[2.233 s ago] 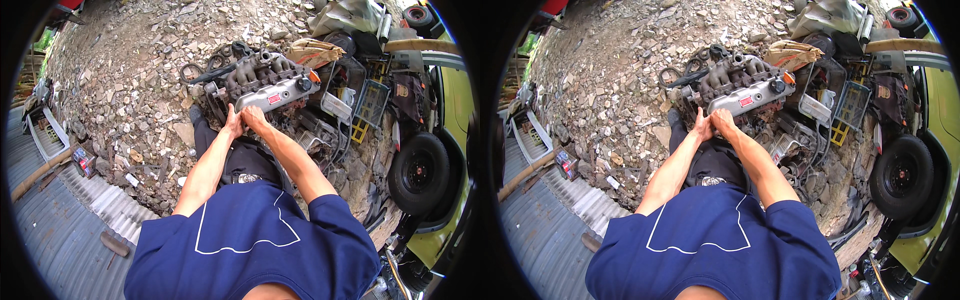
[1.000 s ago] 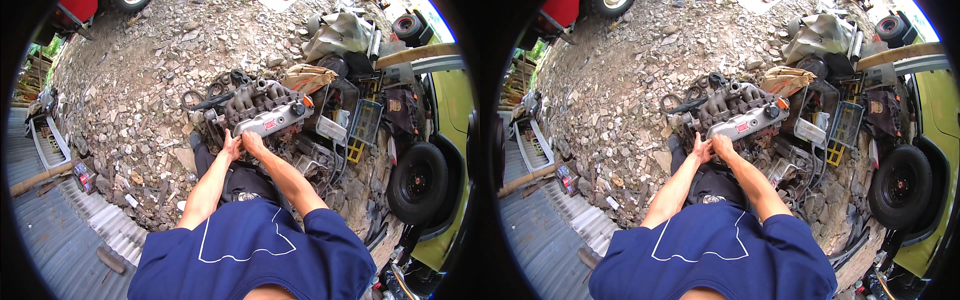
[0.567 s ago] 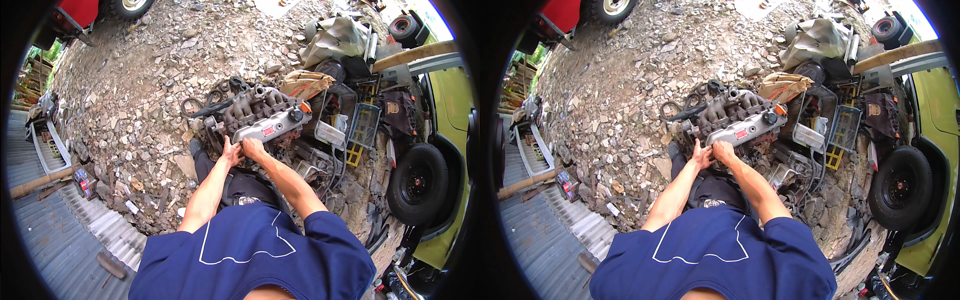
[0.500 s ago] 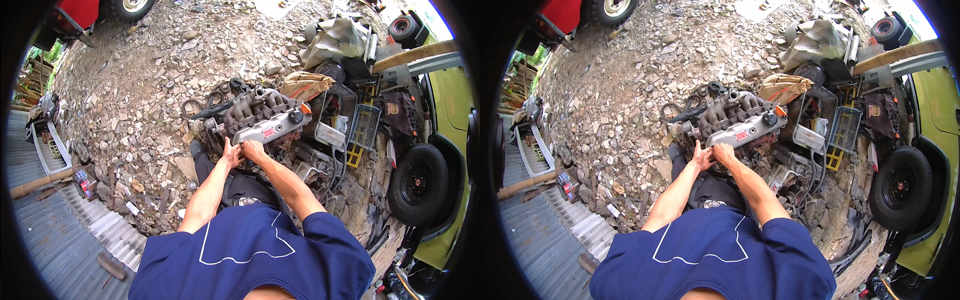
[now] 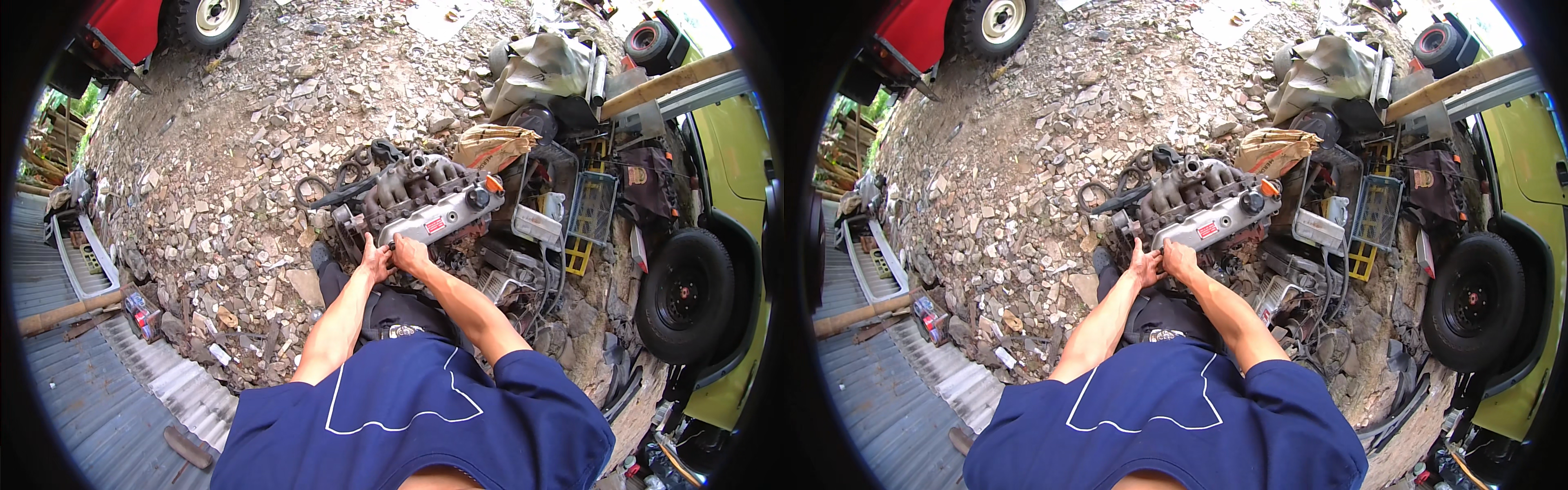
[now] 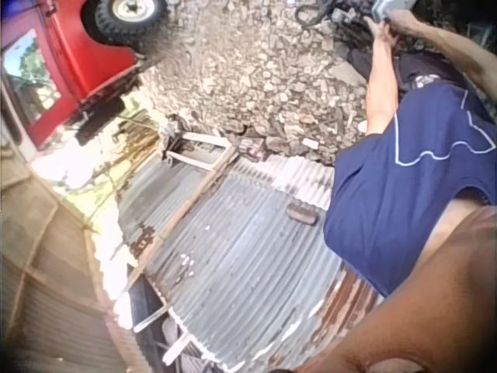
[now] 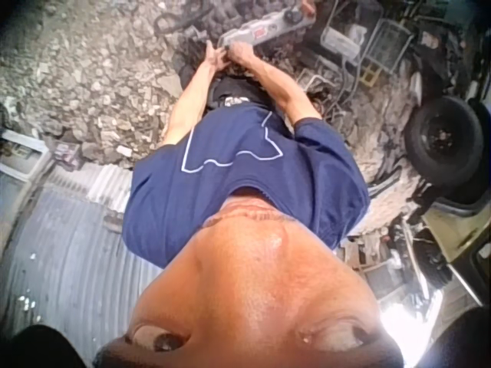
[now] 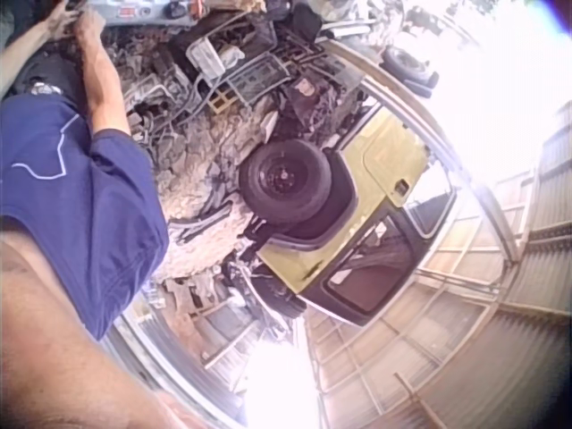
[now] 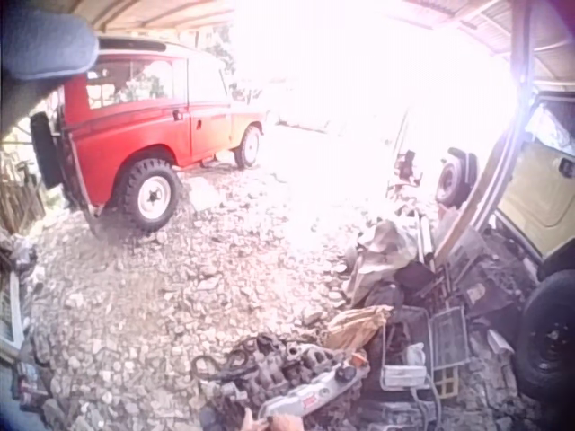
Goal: The person picks up a valve cover and places it onto an engine block. They align the cover and then insert several bolts into the mounting holes by hand.
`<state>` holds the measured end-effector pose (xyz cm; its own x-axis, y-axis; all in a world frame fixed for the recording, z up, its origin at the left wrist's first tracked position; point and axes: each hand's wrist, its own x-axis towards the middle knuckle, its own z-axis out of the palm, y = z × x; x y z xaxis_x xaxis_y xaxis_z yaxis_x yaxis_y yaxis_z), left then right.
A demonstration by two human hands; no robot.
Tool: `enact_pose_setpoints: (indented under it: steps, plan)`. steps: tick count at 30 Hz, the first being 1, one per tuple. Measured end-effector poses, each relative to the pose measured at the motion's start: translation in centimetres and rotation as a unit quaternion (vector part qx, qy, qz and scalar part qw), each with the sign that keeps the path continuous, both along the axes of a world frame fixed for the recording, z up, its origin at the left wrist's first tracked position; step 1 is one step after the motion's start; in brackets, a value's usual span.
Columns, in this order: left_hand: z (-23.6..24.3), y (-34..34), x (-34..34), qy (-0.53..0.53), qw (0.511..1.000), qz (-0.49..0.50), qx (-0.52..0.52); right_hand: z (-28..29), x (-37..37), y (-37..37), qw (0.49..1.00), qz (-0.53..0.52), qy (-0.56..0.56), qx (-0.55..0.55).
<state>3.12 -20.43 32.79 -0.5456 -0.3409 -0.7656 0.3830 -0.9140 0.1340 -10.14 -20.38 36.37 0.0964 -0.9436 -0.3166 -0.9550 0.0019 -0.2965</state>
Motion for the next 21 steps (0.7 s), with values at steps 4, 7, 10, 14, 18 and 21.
enact_pose_setpoints:
  steps: [4,7,10,14,18,21]
  plan:
    - [-0.1,0.0,0.0,-0.015,1.0,-0.001,0.002,0.5,0.2,-0.6,0.997,0.002,0.026,0.071]
    - [0.0,0.0,-0.2,-0.02,1.0,-0.004,0.003,0.9,0.0,-0.6,0.998,0.008,0.019,0.053]
    - [-0.2,-0.2,0.1,-0.028,0.999,-0.001,0.015,1.4,0.0,-0.5,0.997,0.038,0.02,0.071]
    - [1.3,-0.2,-0.9,-0.047,0.999,0.005,0.019,1.4,-0.7,-0.2,0.996,0.021,0.027,0.078]
    - [-0.1,-0.1,-0.1,-0.027,1.0,0.0,0.0,1.7,0.0,0.0,0.999,-0.005,0.014,0.042]
    - [-0.7,0.0,-0.1,0.0,1.0,-0.011,-0.012,1.4,-0.3,-0.3,0.994,0.026,0.013,0.103]
